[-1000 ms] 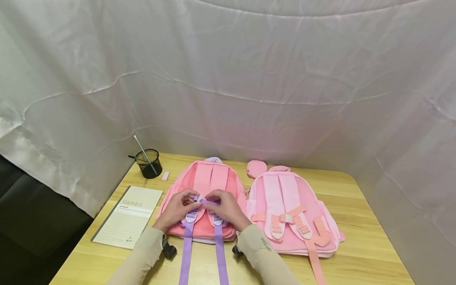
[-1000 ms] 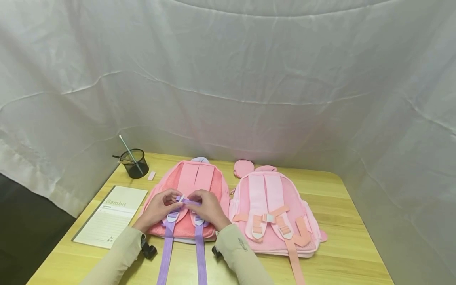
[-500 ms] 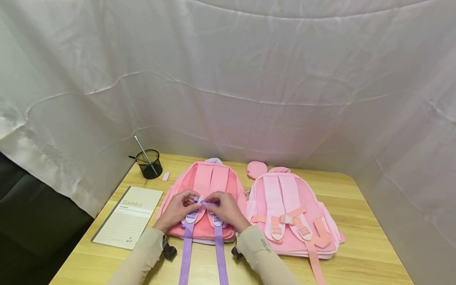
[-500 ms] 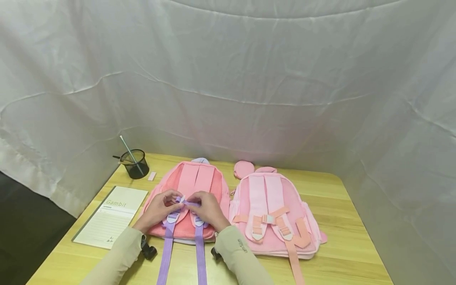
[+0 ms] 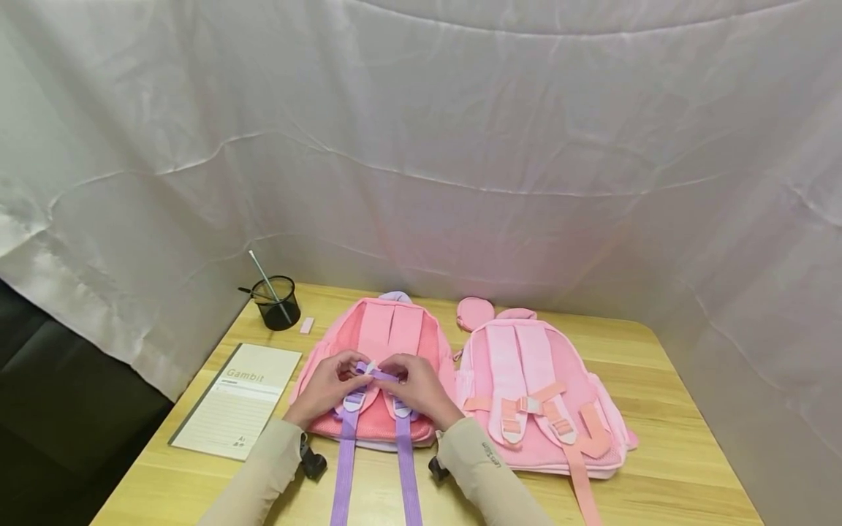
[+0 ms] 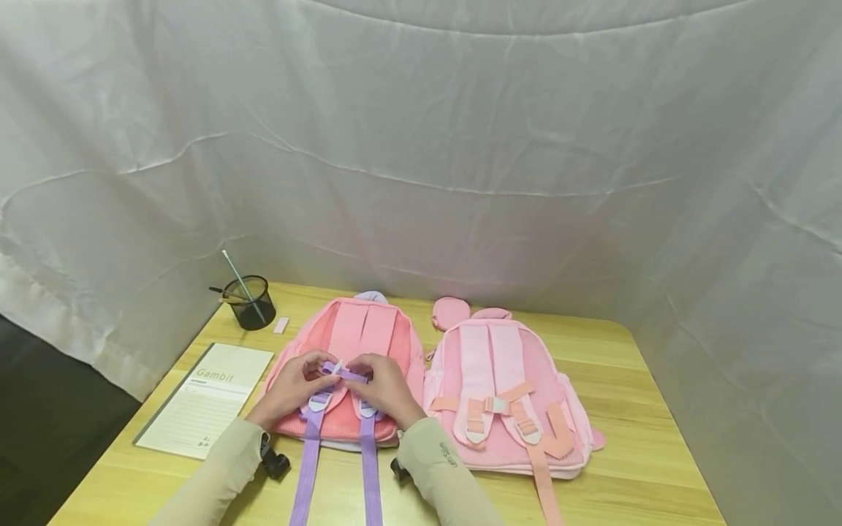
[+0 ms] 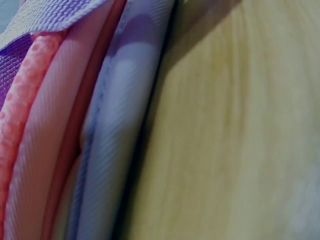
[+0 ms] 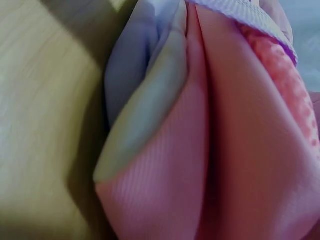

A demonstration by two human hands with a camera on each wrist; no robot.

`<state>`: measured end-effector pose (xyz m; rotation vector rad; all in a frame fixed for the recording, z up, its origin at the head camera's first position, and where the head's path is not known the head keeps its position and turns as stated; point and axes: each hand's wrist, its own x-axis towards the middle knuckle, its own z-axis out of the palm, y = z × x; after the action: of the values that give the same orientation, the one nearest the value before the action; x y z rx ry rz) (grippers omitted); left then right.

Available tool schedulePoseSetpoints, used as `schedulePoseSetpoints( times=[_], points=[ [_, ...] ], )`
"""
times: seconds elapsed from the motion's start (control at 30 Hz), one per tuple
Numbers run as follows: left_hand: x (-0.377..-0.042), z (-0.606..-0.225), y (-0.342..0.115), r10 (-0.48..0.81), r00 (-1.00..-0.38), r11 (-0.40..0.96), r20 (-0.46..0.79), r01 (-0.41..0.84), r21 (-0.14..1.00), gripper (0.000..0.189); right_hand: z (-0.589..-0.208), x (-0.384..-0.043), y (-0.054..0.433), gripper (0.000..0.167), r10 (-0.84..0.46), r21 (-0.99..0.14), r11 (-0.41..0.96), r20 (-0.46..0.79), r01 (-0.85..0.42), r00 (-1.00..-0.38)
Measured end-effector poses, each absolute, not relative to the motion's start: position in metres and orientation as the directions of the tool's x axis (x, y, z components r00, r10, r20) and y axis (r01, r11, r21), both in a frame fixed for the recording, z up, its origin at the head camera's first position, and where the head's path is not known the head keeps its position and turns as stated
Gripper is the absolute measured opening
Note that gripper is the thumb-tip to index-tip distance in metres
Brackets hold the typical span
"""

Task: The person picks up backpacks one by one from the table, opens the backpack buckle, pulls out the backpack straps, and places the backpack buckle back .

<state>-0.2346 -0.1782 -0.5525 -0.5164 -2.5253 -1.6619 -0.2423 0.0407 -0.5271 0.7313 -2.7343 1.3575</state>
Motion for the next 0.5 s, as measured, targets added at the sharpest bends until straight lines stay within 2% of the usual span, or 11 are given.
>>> schedulePoseSetpoints(
  times=[0.23,0.5],
  points=[
    [-0.221,-0.528,-0.174,0.249,-0.933,0.322,0.258,0.331,0.887,0.022,-0.528,-0.242,0.042,0.019,-0.406,-0.758,0.498,0.225,-0.421,-0.886],
    [-0.22,-0.529,-0.173,0.249,-0.93,0.343,0.27,0.345,0.873,0.022,-0.524,-0.242,0.038,0.023,-0.412,-0.756,0.492,0.234,-0.431,-0.88]
  ],
)
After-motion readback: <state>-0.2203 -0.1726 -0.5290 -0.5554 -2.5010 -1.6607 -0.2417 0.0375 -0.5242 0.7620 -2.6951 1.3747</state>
